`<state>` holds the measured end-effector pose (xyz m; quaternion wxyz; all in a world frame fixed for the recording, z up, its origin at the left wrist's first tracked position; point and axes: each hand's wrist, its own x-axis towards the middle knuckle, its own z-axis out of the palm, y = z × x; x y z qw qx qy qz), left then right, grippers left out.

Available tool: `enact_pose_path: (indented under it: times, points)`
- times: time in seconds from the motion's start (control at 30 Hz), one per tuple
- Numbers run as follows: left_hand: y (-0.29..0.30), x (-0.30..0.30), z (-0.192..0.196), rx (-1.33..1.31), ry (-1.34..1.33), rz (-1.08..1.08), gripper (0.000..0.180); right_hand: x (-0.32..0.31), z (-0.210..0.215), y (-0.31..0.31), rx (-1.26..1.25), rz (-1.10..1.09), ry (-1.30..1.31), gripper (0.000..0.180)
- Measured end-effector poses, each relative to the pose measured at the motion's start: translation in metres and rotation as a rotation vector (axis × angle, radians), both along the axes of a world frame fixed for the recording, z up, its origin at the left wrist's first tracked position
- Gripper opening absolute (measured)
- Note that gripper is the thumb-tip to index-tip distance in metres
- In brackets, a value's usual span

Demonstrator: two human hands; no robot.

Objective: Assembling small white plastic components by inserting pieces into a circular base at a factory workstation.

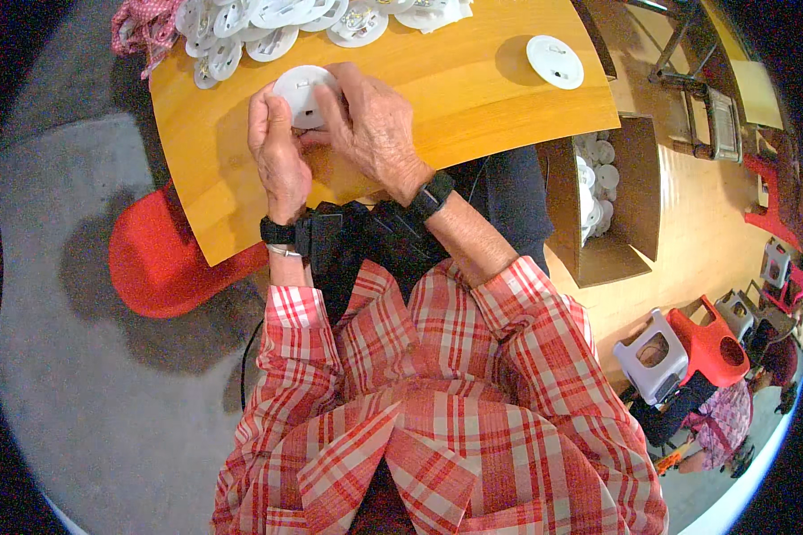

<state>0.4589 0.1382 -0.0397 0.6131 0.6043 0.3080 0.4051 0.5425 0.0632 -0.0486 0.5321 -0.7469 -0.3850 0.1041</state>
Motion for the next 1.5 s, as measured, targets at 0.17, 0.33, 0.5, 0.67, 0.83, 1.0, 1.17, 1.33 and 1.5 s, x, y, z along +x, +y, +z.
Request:
enact_pose_path:
  times: [0.17, 0.33, 0.5, 0.67, 0.83, 1.0, 1.17, 1.33, 1.5]
  points:
    - [-0.005, -0.008, 0.011, -0.288, 0.028, -0.178, 0.047, 0.002, 0.013, -0.003, 0.006, 0.004, 0.254, 0.024]
    - [-0.005, -0.008, 0.010, -0.261, -0.016, -0.166, 0.056, 0.000, 0.011, 0.001, 0.177, 0.104, 0.114, 0.018]
    - [-0.007, -0.005, 0.009, -0.217, -0.003, -0.091, 0.061, 0.001, 0.005, 0.000, 0.120, 0.150, -0.002, 0.020]
    - [-0.006, -0.010, 0.008, -0.271, 0.002, -0.106, 0.062, -0.003, 0.003, 0.000, 0.083, 0.153, -0.170, 0.022]
    - [-0.010, -0.010, 0.009, -0.244, 0.092, -0.079, 0.066, -0.003, -0.001, -0.003, 0.107, 0.165, -0.213, 0.024]
    - [-0.007, -0.013, 0.006, -0.253, 0.022, -0.121, 0.060, -0.003, -0.003, -0.002, 0.134, 0.186, -0.182, 0.024]
    - [-0.006, -0.010, 0.002, -0.252, 0.018, -0.112, 0.063, 0.000, 0.002, -0.005, 0.153, 0.234, -0.036, 0.025]
    - [-0.005, -0.010, 0.003, -0.254, 0.011, -0.140, 0.071, 0.002, 0.005, -0.007, 0.116, 0.257, 0.105, 0.026]
    - [-0.004, -0.010, 0.006, -0.266, 0.039, -0.121, 0.078, 0.005, 0.005, -0.006, 0.130, 0.281, 0.135, 0.025]
